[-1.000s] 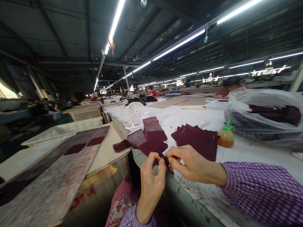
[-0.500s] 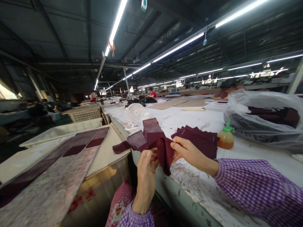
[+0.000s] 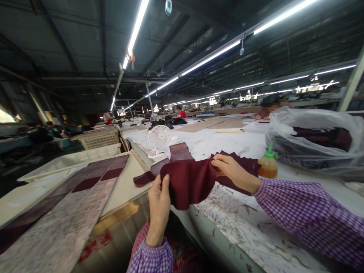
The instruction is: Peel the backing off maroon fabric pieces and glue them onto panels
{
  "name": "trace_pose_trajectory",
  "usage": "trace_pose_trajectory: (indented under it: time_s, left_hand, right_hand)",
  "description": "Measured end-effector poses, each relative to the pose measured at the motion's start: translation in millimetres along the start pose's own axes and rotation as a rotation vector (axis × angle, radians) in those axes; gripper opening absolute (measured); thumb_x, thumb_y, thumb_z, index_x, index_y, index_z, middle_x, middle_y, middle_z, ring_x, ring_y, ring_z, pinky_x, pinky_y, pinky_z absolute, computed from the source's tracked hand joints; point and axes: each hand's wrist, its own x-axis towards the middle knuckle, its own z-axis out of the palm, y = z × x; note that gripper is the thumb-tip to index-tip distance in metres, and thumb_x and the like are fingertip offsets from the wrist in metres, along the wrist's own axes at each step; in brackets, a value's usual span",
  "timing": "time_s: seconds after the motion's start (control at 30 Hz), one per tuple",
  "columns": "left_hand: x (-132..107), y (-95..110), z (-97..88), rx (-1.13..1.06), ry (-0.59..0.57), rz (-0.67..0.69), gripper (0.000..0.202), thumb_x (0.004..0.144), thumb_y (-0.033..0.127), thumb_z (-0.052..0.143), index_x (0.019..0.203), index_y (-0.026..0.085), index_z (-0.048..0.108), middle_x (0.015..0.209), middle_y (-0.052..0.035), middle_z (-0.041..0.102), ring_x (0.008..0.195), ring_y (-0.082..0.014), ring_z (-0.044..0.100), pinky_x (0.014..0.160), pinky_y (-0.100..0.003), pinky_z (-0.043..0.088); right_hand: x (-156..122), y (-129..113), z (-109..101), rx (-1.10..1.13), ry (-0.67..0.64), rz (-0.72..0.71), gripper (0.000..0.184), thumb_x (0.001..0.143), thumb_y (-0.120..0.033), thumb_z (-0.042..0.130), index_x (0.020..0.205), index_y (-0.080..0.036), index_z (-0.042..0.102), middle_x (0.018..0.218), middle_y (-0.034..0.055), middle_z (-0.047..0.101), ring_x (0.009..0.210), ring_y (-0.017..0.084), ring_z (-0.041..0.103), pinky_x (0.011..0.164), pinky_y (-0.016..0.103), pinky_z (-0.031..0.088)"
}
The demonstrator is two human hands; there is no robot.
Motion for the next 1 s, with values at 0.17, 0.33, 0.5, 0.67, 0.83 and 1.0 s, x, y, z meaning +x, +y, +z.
trace_pose_trajectory:
  time_s: [0.17, 0.33, 0.5, 0.67, 0.83, 1.0]
  left_hand:
    - [8.8, -11.0, -13.3, 0.154, 0.041, 0.061, 0.032, 0.085, 0.046, 0.050, 0.076, 0.016, 0.056, 0.068, 0.0011, 0.054, 0.069, -0.0141, 0.050, 0.067, -0.023, 0.041]
    - [14.1, -15.2, -15.0, 0.247, 0.033, 0.086, 0.034, 0.086, 0.047, 0.047, 0.075, 0.016, 0.055, 0.067, 0.0016, 0.052, 0.064, -0.0130, 0.047, 0.063, -0.023, 0.040]
    - [8.5, -14.2, -10.4, 0.327, 0.028, 0.164, 0.032, 0.088, 0.044, 0.044, 0.072, 0.017, 0.053, 0.065, 0.0022, 0.051, 0.061, -0.0123, 0.046, 0.060, -0.022, 0.038]
    - [28.3, -19.2, -34.4, 0.559, 0.155, 0.257, 0.030, 0.088, 0.036, 0.041, 0.067, 0.018, 0.049, 0.058, 0.0027, 0.046, 0.053, -0.0121, 0.044, 0.054, -0.023, 0.035]
    - [73.1, -20.8, -42.8, 1.091, 0.226, 0.149, 0.022, 0.089, 0.026, 0.043, 0.074, 0.018, 0.055, 0.054, -0.0002, 0.048, 0.055, -0.0159, 0.050, 0.053, -0.025, 0.031]
    - [97.0, -18.7, -10.2, 1.161, 0.070, 0.191, 0.034, 0.095, 0.027, 0.030, 0.105, 0.010, 0.058, 0.071, -0.0126, 0.061, 0.069, -0.0248, 0.057, 0.059, -0.030, 0.034]
  right_hand:
    - [13.6, 22.0, -6.2, 0.018, 0.061, 0.121, 0.007, 0.073, -0.022, 0.053, 0.071, -0.018, 0.048, 0.059, -0.0045, 0.049, 0.050, 0.008, 0.045, 0.048, 0.020, 0.037]
    - [11.7, 20.7, -6.4, -0.300, 0.148, -0.020, 0.012, 0.082, -0.028, 0.047, 0.078, -0.018, 0.052, 0.071, -0.0007, 0.055, 0.064, 0.012, 0.050, 0.058, 0.024, 0.040]
    - [2.2, 11.8, 2.4, -0.396, -0.082, -0.083, 0.029, 0.081, -0.045, 0.052, 0.077, -0.016, 0.055, 0.074, 0.0007, 0.059, 0.067, 0.014, 0.051, 0.057, 0.025, 0.039]
    - [23.5, 22.5, -29.8, -0.291, 0.226, -0.042, 0.025, 0.072, -0.039, 0.065, 0.066, -0.017, 0.055, 0.067, 0.0014, 0.061, 0.065, 0.015, 0.053, 0.056, 0.025, 0.040]
    - [41.3, 37.6, -52.8, -0.177, 0.273, 0.055, 0.022, 0.081, -0.038, 0.055, 0.076, -0.017, 0.059, 0.068, 0.0050, 0.065, 0.064, 0.018, 0.060, 0.053, 0.027, 0.046]
    - [35.2, 45.7, -41.2, -0.079, 0.169, 0.175, 0.012, 0.079, -0.025, 0.057, 0.074, -0.015, 0.060, 0.067, 0.0066, 0.068, 0.055, 0.017, 0.061, 0.046, 0.025, 0.048]
